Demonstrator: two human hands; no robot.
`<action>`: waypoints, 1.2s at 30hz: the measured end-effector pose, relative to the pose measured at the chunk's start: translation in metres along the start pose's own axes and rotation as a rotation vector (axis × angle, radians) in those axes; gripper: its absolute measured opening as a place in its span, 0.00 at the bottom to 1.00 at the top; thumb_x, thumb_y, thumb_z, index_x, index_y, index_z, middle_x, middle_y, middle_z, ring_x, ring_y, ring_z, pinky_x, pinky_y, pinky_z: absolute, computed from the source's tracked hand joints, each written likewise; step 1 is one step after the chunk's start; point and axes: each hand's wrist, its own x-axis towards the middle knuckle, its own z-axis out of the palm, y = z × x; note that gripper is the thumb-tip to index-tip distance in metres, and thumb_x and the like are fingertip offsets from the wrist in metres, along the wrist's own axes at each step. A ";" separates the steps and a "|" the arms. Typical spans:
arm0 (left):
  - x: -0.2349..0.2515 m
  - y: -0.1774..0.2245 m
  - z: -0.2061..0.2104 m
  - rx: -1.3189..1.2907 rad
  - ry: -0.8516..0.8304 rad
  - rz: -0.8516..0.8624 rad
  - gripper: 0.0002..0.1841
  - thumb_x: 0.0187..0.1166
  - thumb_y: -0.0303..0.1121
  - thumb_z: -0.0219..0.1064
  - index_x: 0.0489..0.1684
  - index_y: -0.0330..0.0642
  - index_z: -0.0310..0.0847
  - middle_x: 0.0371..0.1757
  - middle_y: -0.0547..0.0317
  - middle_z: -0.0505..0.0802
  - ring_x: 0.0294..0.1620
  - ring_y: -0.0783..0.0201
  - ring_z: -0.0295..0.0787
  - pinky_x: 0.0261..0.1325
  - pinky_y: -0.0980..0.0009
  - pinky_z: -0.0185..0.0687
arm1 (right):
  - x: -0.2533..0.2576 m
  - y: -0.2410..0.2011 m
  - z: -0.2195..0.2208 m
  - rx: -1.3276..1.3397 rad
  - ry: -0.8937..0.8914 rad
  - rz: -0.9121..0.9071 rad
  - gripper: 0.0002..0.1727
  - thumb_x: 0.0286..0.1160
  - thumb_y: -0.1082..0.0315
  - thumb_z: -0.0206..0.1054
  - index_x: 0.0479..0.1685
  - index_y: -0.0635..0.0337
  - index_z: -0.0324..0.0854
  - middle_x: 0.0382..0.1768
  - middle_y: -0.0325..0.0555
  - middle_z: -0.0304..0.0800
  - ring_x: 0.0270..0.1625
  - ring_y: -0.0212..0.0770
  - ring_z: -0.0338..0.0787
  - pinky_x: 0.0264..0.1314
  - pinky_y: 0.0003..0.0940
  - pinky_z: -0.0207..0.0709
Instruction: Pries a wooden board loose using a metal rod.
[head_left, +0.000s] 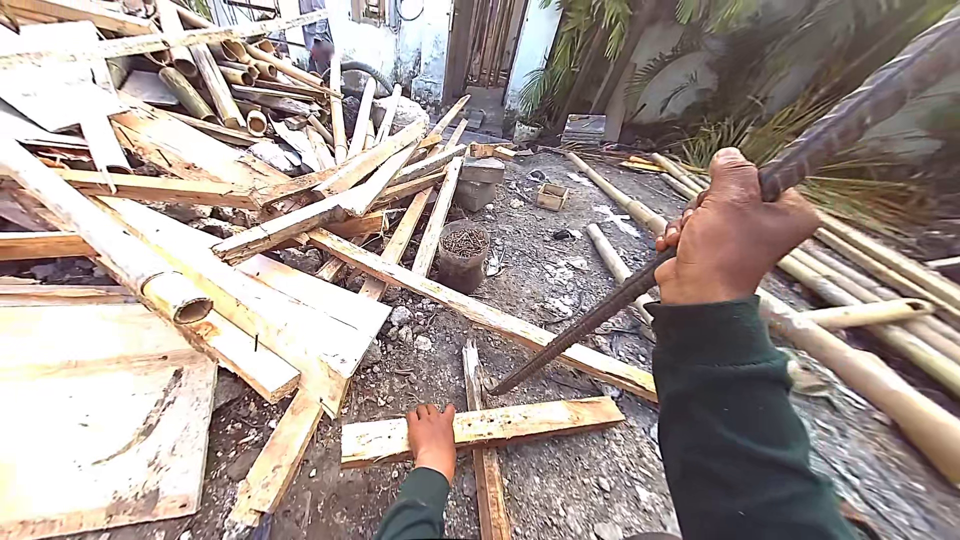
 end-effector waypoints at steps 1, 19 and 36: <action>0.000 0.000 0.000 -0.001 0.000 -0.001 0.46 0.60 0.29 0.78 0.88 0.62 0.67 0.79 0.42 0.81 0.79 0.38 0.75 0.76 0.39 0.69 | -0.001 -0.001 0.000 0.001 0.001 -0.003 0.18 0.82 0.59 0.67 0.22 0.42 0.67 0.11 0.26 0.64 0.08 0.27 0.65 0.09 0.26 0.65; -0.001 0.000 -0.003 0.006 -0.010 0.000 0.45 0.62 0.29 0.77 0.88 0.63 0.67 0.79 0.41 0.80 0.79 0.38 0.74 0.78 0.38 0.66 | -0.005 0.001 0.001 -0.009 -0.030 0.053 0.17 0.83 0.58 0.66 0.24 0.42 0.66 0.10 0.27 0.62 0.08 0.28 0.66 0.10 0.26 0.68; 0.001 0.000 -0.003 0.015 -0.012 0.002 0.45 0.61 0.30 0.78 0.88 0.62 0.67 0.80 0.41 0.80 0.79 0.38 0.74 0.77 0.39 0.68 | -0.006 0.026 0.018 -0.013 0.006 -0.017 0.17 0.82 0.57 0.68 0.23 0.44 0.71 0.11 0.26 0.65 0.08 0.26 0.66 0.10 0.25 0.67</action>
